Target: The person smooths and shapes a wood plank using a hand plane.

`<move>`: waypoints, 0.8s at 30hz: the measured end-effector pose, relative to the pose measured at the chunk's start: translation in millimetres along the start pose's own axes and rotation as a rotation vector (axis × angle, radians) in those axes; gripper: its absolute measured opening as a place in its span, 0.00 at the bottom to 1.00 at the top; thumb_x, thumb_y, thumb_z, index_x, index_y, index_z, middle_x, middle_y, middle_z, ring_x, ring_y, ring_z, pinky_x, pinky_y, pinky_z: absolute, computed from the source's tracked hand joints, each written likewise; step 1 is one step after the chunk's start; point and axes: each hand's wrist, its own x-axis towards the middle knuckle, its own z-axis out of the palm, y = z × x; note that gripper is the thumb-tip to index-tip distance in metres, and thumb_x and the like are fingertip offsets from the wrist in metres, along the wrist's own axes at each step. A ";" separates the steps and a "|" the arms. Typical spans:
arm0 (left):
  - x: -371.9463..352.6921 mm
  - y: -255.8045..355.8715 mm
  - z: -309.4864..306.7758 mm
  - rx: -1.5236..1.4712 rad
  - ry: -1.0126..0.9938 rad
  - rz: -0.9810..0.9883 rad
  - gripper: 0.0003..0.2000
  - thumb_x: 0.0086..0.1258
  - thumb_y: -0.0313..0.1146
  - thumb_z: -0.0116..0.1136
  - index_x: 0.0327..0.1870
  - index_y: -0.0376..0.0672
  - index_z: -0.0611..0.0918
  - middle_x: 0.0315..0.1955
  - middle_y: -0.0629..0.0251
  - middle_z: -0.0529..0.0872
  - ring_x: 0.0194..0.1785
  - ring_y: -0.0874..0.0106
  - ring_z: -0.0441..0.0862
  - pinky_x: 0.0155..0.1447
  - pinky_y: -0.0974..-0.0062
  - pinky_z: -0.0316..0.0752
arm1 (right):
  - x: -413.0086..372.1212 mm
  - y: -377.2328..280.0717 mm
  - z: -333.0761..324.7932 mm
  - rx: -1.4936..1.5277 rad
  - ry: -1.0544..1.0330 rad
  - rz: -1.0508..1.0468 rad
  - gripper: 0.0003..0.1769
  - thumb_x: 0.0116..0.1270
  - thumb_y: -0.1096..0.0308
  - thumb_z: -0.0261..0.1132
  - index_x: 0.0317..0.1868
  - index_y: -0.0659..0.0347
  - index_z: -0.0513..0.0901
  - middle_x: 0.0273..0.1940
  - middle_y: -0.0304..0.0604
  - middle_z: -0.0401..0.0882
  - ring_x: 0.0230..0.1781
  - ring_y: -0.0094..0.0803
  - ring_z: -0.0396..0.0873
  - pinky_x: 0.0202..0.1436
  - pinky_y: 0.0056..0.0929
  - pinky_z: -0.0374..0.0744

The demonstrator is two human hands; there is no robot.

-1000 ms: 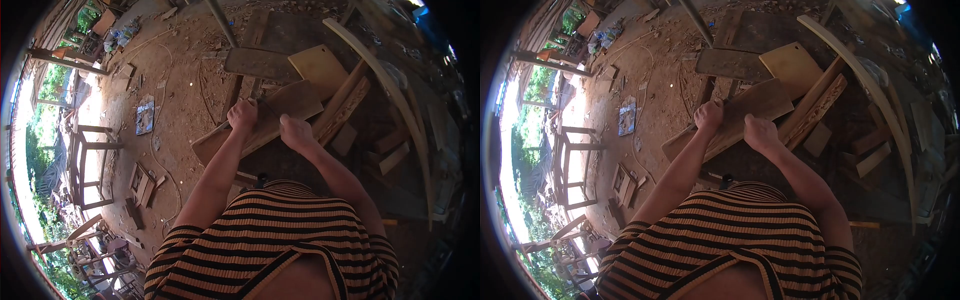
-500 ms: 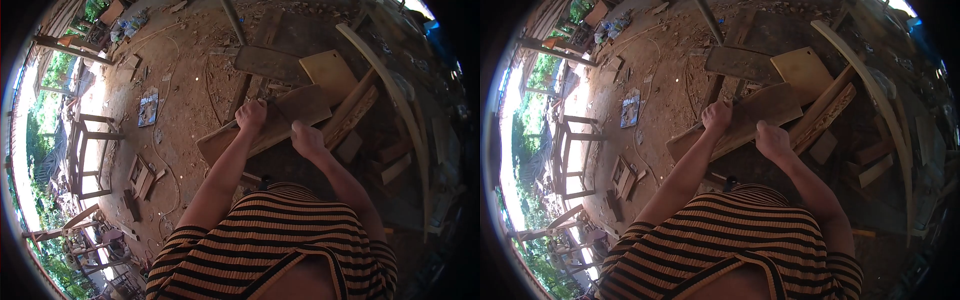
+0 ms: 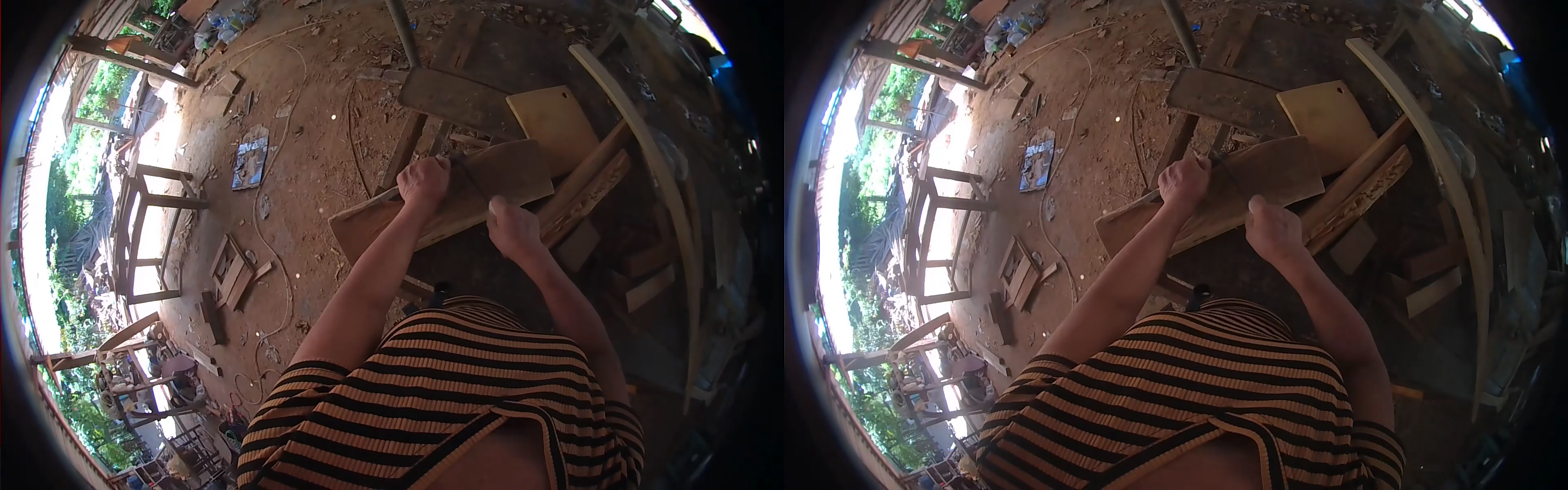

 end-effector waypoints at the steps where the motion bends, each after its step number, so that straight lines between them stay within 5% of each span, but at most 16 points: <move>1: -1.8 -0.7 1.2 -0.008 0.018 0.015 0.23 0.70 0.46 0.40 0.34 0.39 0.86 0.35 0.51 0.86 0.45 0.55 0.83 0.53 0.59 0.73 | 11.5 -2.6 1.6 -0.004 0.026 -0.039 0.06 0.63 0.67 0.59 0.33 0.60 0.72 0.25 0.53 0.80 0.31 0.51 0.81 0.36 0.49 0.78; 6: 0.6 -1.9 3.2 -0.022 0.047 0.018 0.23 0.70 0.46 0.40 0.33 0.38 0.86 0.35 0.51 0.86 0.45 0.55 0.83 0.53 0.59 0.73 | 43.6 -3.3 17.0 -0.028 0.061 -0.054 0.06 0.63 0.68 0.59 0.33 0.60 0.72 0.26 0.53 0.80 0.32 0.51 0.81 0.35 0.49 0.77; 13: 0.9 -3.8 0.8 -0.063 0.040 0.032 0.23 0.68 0.46 0.41 0.33 0.36 0.86 0.34 0.48 0.86 0.44 0.51 0.83 0.53 0.56 0.74 | -23.4 6.4 -8.1 0.008 -0.037 0.044 0.06 0.63 0.68 0.58 0.33 0.61 0.72 0.27 0.54 0.80 0.33 0.52 0.81 0.37 0.50 0.76; 24: -1.7 -2.2 4.6 -0.032 0.071 0.009 0.23 0.69 0.46 0.40 0.32 0.38 0.86 0.33 0.52 0.86 0.43 0.55 0.83 0.52 0.60 0.74 | 30.7 -3.7 8.8 -0.033 0.007 -0.034 0.06 0.64 0.67 0.58 0.35 0.61 0.74 0.28 0.55 0.81 0.34 0.52 0.82 0.38 0.49 0.77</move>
